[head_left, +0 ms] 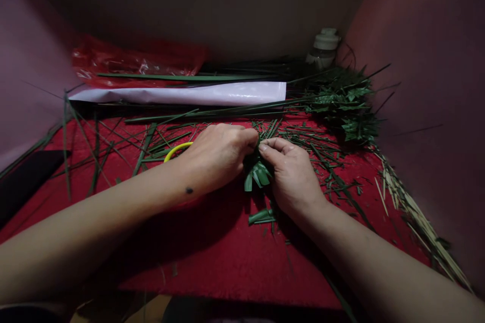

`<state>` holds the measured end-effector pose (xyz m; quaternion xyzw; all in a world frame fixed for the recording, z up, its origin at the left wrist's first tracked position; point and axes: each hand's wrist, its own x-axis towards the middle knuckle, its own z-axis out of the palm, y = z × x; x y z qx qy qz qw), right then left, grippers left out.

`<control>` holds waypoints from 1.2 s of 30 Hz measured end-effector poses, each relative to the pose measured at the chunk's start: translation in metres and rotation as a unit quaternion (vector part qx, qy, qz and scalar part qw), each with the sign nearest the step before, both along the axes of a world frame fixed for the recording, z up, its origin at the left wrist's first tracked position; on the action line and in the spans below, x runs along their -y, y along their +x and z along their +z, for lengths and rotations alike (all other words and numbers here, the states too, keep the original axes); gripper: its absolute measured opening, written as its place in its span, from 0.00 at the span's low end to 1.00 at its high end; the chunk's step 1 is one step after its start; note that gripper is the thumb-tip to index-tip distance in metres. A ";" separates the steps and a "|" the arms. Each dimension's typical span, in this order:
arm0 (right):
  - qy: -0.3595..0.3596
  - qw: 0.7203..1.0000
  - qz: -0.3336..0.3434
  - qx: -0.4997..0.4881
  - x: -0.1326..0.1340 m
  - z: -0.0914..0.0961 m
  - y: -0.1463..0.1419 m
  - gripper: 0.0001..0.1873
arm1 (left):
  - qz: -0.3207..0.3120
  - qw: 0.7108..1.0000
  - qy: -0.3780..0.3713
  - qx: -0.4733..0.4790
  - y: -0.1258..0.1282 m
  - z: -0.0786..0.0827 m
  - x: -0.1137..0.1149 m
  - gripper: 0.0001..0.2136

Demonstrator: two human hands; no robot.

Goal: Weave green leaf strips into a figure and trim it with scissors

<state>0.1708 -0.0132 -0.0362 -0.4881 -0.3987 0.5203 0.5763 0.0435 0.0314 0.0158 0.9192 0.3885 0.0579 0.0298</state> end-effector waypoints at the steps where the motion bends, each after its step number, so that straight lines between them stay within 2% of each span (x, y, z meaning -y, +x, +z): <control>1: -0.002 1.000 0.002 -0.009 0.000 -0.001 0.000 0.05 | 0.000 1.000 0.008 -0.003 0.000 0.000 0.000 0.08; 6: 0.015 0.999 0.004 -0.033 -0.002 -0.006 0.000 0.06 | -0.001 1.000 0.022 0.014 -0.002 -0.001 0.001 0.07; 16: 0.019 0.998 0.003 -0.063 -0.002 -0.004 0.000 0.03 | 0.051 0.992 -0.061 0.093 -0.005 -0.001 0.005 0.05; 19: 0.019 0.999 -0.002 -0.029 -0.002 -0.004 0.000 0.04 | 0.041 0.995 -0.030 0.089 -0.005 -0.003 0.009 0.05; 26: 0.004 0.999 0.014 -0.031 -0.003 -0.001 0.001 0.03 | -0.025 0.989 0.147 0.020 -0.006 -0.016 0.015 0.06; 31: 0.004 0.997 0.027 -0.069 -0.003 -0.003 0.000 0.03 | -0.036 0.985 0.169 -0.007 -0.007 -0.016 0.016 0.06; 36: 0.015 0.998 0.035 -0.054 -0.002 -0.002 -0.001 0.08 | -0.040 0.984 0.173 -0.032 -0.008 -0.009 0.017 0.05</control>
